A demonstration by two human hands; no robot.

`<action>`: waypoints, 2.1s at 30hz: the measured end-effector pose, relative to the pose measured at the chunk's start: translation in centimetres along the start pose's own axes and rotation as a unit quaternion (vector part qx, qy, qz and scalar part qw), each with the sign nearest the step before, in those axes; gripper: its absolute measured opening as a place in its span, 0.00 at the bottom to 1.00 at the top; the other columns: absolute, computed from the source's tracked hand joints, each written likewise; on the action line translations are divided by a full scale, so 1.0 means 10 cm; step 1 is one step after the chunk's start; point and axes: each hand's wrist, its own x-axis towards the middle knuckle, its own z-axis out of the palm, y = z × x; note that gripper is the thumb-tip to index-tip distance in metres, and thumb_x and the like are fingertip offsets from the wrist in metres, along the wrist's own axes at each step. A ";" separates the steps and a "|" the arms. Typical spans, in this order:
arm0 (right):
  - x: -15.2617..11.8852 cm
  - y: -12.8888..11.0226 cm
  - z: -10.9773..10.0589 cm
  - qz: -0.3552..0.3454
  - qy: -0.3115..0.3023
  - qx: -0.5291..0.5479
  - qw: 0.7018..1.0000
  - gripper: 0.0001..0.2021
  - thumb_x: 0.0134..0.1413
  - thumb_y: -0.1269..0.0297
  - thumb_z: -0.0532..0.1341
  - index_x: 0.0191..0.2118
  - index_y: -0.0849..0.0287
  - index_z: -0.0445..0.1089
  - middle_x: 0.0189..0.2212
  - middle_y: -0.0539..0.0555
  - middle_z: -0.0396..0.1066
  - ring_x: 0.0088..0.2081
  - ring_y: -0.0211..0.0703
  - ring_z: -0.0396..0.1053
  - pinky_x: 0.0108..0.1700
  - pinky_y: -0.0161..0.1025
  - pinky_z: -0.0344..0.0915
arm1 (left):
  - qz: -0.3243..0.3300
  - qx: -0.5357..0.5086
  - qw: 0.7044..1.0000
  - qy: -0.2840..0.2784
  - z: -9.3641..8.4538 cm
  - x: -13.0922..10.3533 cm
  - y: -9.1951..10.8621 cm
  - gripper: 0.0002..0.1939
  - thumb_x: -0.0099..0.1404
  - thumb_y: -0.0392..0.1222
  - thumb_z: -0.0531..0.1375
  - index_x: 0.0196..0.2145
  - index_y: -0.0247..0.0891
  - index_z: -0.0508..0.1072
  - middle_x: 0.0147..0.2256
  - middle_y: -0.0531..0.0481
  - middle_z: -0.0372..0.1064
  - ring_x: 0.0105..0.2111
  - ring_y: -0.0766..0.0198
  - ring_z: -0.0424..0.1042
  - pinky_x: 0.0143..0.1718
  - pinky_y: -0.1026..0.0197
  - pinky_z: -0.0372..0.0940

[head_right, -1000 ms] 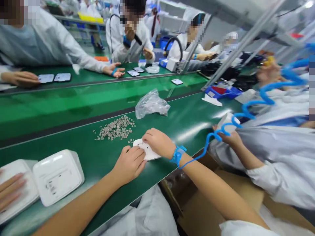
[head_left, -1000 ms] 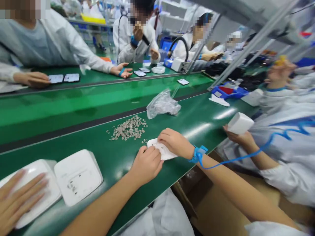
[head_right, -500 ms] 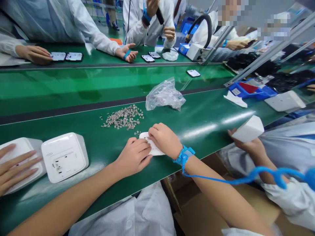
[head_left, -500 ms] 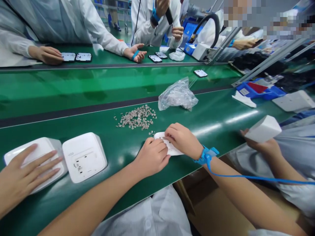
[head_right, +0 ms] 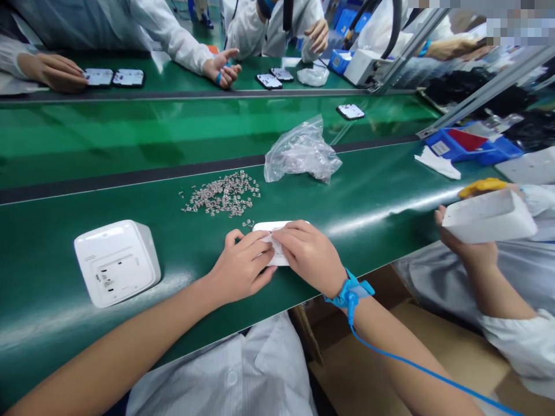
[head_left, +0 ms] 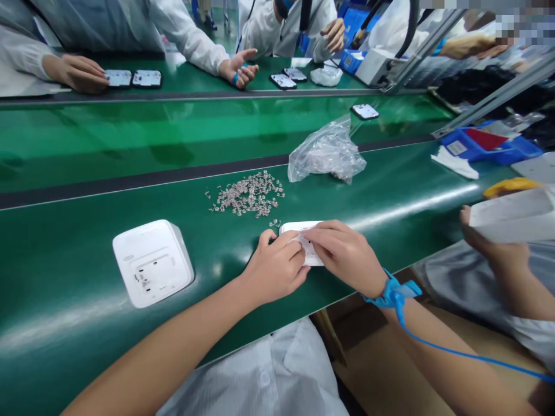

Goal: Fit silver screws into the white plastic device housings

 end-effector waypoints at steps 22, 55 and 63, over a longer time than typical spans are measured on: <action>0.04 -0.06 -0.06 -0.157 -0.091 -0.180 0.967 0.15 0.67 0.79 0.51 0.44 0.70 0.76 0.42 0.64 0.76 0.47 0.55 0.70 0.49 0.47 0.72 | 0.016 -0.055 0.998 0.003 0.03 0.02 -0.02 0.20 0.68 0.55 0.56 0.40 0.34 0.74 0.45 0.41 0.73 0.55 0.48 0.67 0.48 0.47 0.52; 0.22 0.19 0.03 0.016 0.003 -0.014 1.000 0.08 0.60 0.69 0.60 0.45 0.61 0.71 0.41 0.60 0.73 0.44 0.57 0.67 0.46 0.52 0.68 | 0.079 0.116 0.990 -0.020 0.03 -0.07 0.07 0.24 0.74 0.55 0.49 0.42 0.32 0.74 0.44 0.39 0.72 0.50 0.51 0.64 0.42 0.49 0.49; 0.29 0.17 0.05 0.025 -0.033 0.000 0.999 0.09 0.59 0.65 0.61 0.44 0.60 0.71 0.42 0.60 0.73 0.45 0.57 0.66 0.47 0.51 0.65 | 0.057 0.082 0.995 -0.028 0.00 -0.06 0.06 0.26 0.73 0.58 0.49 0.45 0.30 0.72 0.45 0.38 0.72 0.50 0.51 0.64 0.43 0.47 0.52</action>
